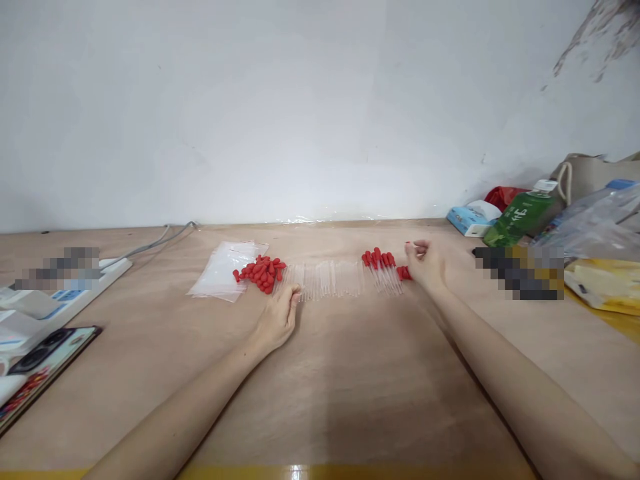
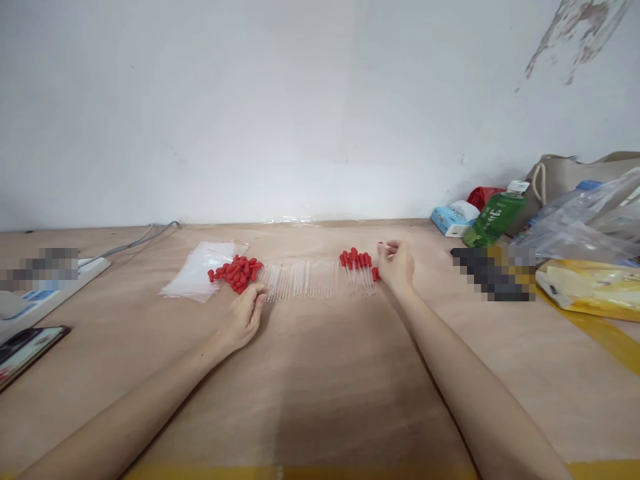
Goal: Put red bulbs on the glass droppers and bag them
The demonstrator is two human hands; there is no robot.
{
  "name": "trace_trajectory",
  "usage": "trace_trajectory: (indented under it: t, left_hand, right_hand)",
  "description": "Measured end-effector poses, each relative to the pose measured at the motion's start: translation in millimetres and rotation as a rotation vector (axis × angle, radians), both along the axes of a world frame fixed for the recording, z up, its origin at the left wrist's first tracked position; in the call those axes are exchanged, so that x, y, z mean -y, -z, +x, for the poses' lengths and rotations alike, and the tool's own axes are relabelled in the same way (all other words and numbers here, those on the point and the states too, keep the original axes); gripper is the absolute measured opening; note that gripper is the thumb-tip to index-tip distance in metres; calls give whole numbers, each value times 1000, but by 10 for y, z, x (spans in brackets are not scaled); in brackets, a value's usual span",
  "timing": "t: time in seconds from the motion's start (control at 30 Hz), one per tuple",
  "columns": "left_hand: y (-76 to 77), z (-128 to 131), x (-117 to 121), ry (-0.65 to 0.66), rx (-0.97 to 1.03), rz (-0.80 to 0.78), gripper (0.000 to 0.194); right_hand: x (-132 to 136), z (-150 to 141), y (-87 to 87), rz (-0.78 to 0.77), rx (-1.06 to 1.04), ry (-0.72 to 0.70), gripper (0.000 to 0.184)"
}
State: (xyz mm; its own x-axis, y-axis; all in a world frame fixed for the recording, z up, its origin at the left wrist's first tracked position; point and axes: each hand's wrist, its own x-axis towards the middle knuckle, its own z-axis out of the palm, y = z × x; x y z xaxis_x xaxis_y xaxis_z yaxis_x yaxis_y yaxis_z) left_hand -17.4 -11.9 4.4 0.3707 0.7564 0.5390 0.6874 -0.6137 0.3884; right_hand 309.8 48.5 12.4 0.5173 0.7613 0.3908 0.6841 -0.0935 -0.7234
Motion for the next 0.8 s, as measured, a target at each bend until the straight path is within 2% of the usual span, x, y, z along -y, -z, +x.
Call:
trace_trajectory:
  t: [0.1,0.17,0.23,0.3,0.53,0.8]
  left_hand:
    - [8,12,24,97,-22,35,22]
    - [8,20,35,110,-28,44,21]
    - [11,20,41,116,-34,34,21]
    - [19,17,43,130,-31,19,21]
    - [61,25,21,163,-10,13,23]
    - [65,10,17,227,-25,18,26]
  right_hand:
    - [246,-495,-9,218,64,-379,31]
    - [434,-798,14,258,140,-624,25]
    - [582,-1014,55,244,168,-794,21]
    - [661,-1126,100,245,159,-896,20]
    - [681,-1154,144,237,123,-993,18]
    - [710,-1221,166,263,112,-999,19]
